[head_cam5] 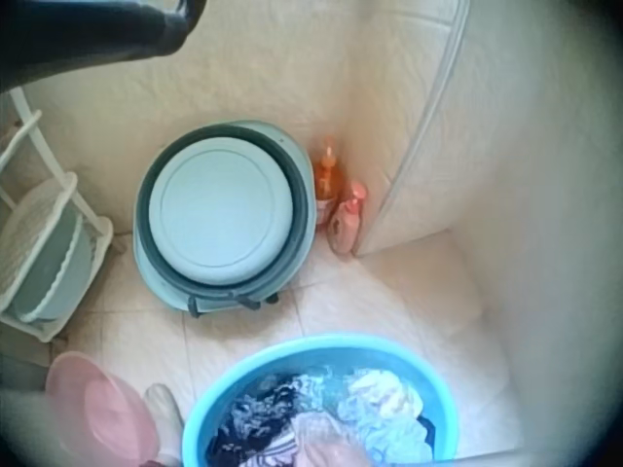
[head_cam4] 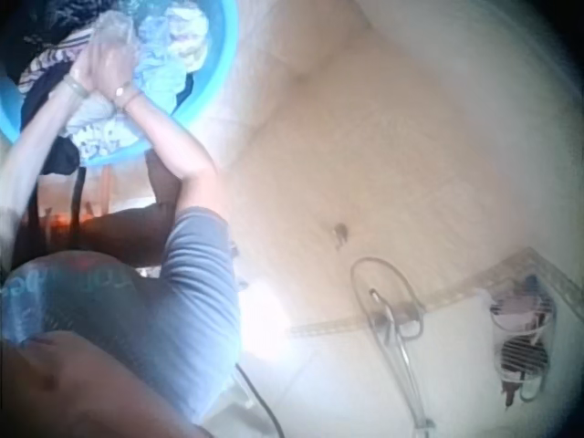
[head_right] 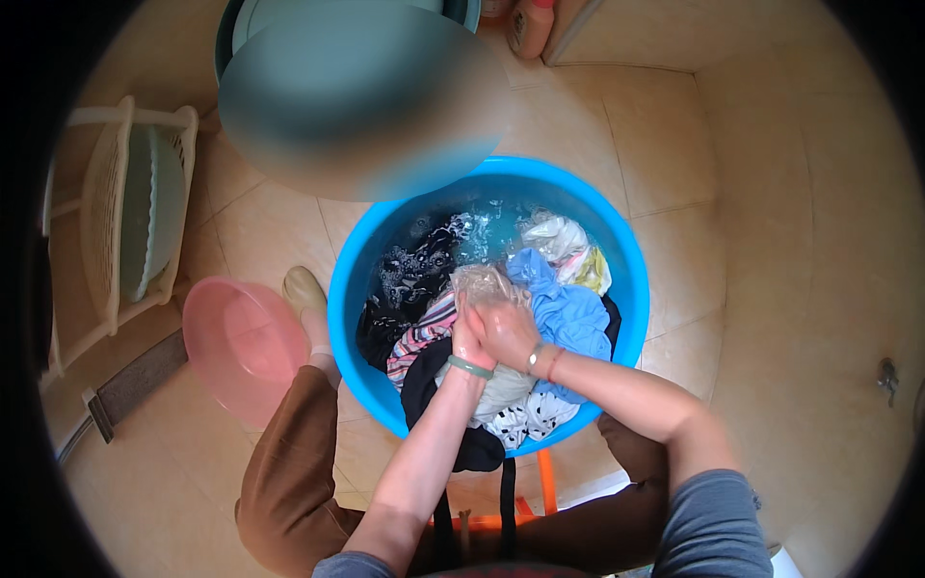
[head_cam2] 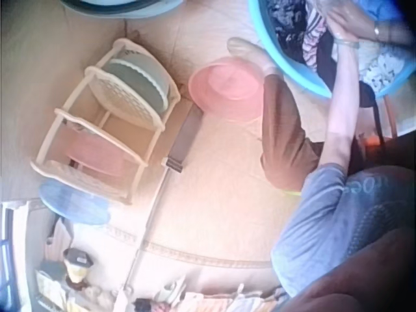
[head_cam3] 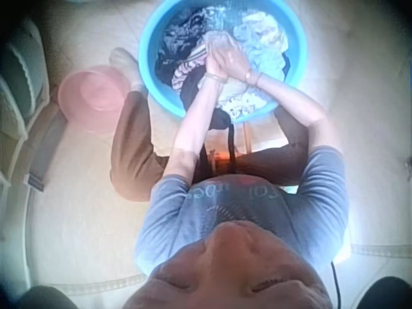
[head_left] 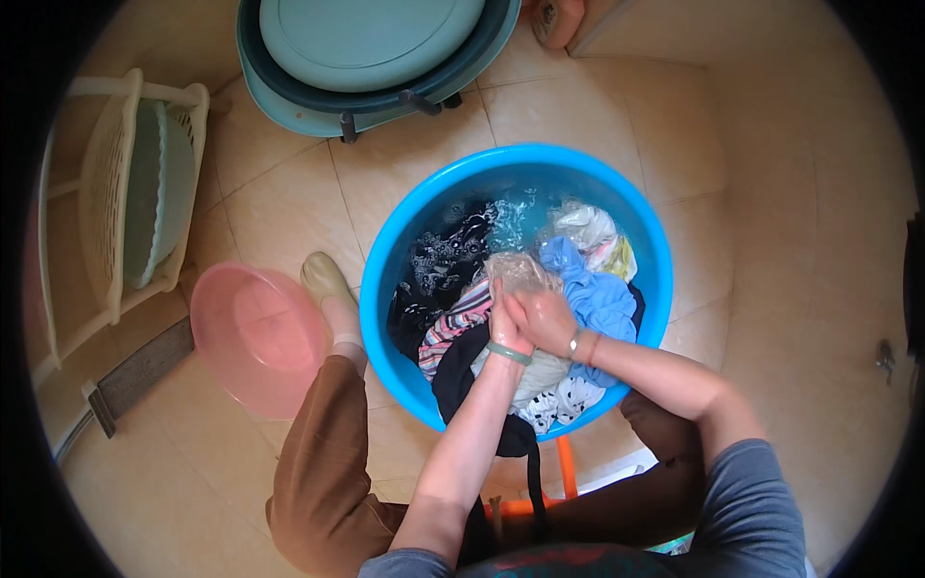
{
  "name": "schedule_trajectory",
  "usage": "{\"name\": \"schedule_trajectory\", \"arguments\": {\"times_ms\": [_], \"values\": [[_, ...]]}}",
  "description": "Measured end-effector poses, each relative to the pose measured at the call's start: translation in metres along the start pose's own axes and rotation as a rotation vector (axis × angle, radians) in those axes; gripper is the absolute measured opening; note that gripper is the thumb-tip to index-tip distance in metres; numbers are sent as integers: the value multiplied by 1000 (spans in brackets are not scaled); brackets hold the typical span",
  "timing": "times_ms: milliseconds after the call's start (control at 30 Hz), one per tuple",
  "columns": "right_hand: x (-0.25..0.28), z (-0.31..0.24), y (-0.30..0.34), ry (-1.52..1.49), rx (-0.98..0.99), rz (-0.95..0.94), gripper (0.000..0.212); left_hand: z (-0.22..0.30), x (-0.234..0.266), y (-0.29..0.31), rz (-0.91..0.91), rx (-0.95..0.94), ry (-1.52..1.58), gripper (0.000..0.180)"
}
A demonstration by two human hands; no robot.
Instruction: The person is sitting on a small stool and hand-washing a pile of clothes in a blue plastic basin filled with water. They repeatedly submerge, scrub, and wring out various garments, including a blue shirt and a patterned cloth, before placing them back into the basin.
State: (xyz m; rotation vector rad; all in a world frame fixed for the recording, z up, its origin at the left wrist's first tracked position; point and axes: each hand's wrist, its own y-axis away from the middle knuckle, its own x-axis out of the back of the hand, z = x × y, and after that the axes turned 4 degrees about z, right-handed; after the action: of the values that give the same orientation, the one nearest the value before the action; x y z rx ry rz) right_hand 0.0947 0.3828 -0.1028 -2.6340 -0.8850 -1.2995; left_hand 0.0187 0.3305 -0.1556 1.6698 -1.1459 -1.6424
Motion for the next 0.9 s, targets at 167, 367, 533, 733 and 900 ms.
{"name": "schedule_trajectory", "arguments": {"times_ms": [167, 367, 533, 733, 900], "values": [[-23, 43, -79, 250, -254, 15, 29, -10, -33, 16, 62, -17, 14, 58], [-4, -26, -22, 167, 74, 119, 27, 6, 40, -2, -390, 19, 78, 56], [24, -53, 0, 203, -51, -108, 21, 11, -2, 46, -72, 20, 31, 52], [88, -54, -16, 470, -200, -42, 30, -17, -82, 163, -64, -247, -767, 65], [165, -122, -29, 135, -93, -55, 30, 82, -147, 234, 96, -411, -2181, 68]]}}
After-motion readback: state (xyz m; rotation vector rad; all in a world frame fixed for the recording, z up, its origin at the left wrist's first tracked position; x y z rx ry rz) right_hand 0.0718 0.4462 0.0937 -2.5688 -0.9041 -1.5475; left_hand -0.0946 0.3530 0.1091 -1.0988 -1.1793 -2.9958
